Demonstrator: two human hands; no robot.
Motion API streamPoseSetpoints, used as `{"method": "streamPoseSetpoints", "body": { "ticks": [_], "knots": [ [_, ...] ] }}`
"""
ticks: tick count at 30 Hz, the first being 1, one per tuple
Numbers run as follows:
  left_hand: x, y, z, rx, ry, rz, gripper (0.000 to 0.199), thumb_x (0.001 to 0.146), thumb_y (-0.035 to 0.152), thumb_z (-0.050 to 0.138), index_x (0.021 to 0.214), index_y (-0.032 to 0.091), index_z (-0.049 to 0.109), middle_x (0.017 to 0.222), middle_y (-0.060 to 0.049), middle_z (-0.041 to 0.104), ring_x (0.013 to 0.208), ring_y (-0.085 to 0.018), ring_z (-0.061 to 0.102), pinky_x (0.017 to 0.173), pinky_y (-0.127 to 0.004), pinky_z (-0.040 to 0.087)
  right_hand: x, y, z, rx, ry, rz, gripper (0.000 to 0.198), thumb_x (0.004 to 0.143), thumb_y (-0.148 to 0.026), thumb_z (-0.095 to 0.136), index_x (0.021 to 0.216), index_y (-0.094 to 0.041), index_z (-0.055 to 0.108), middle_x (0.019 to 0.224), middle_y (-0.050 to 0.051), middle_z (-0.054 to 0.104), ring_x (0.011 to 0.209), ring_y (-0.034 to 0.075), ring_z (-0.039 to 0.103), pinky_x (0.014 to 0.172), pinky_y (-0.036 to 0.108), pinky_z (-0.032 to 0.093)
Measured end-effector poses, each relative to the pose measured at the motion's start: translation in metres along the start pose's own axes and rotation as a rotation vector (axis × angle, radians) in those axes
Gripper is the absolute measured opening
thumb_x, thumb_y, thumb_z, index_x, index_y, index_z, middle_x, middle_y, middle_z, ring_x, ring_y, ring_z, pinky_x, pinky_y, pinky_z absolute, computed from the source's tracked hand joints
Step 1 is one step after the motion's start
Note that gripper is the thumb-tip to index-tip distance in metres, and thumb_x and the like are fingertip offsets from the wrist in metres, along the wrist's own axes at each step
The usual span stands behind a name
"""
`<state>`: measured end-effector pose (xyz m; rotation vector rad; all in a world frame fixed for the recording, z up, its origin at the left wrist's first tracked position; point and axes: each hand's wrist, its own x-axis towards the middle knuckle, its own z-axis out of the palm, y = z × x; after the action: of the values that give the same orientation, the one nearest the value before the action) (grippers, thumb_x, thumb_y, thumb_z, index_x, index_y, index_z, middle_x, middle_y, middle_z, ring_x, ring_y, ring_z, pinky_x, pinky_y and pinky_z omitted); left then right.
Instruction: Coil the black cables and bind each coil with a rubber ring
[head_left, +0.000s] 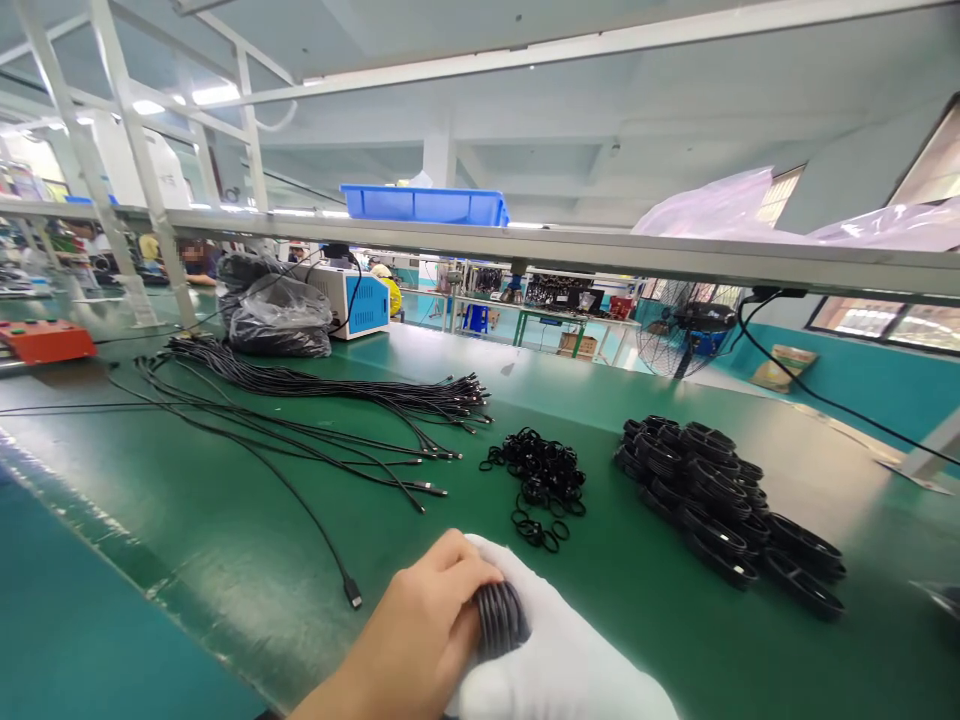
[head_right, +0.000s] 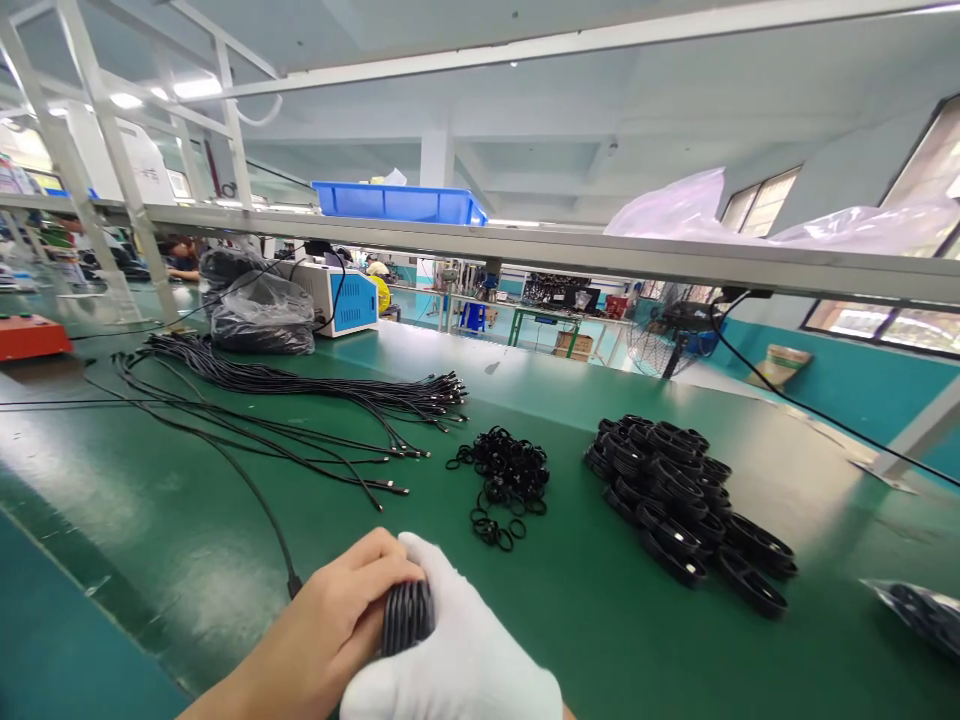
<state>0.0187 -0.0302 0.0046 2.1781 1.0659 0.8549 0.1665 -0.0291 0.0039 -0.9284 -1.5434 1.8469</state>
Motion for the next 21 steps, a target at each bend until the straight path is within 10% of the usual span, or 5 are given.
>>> {"method": "streamPoseSetpoints", "body": {
  "ticks": [9,21],
  "knots": [
    [0.008,0.007,0.002,-0.406,-0.028,-0.411,0.008,0.077,0.018,0.047,0.085,0.020,0.049,0.060,0.007,0.052,0.048,-0.010,0.050,0.048,-0.021,0.040,-0.004,0.010,-0.003,0.235,0.023,-0.011,0.025,0.059,-0.031,0.065,0.071,-0.009,0.062,0.066,0.005,0.060,0.057,0.014,0.058,0.058,0.029,0.046],
    [0.012,0.004,0.014,0.216,0.087,-0.289,0.016,0.072,0.008,0.047,0.075,0.021,0.055,0.070,0.003,0.058,0.056,-0.011,0.050,0.054,-0.023,0.037,0.003,0.025,-0.005,0.275,0.006,0.089,0.012,0.054,-0.018,0.062,0.063,-0.009,0.060,0.053,0.002,0.059,0.043,0.010,0.055,0.045,0.021,0.046]
  ]
}}
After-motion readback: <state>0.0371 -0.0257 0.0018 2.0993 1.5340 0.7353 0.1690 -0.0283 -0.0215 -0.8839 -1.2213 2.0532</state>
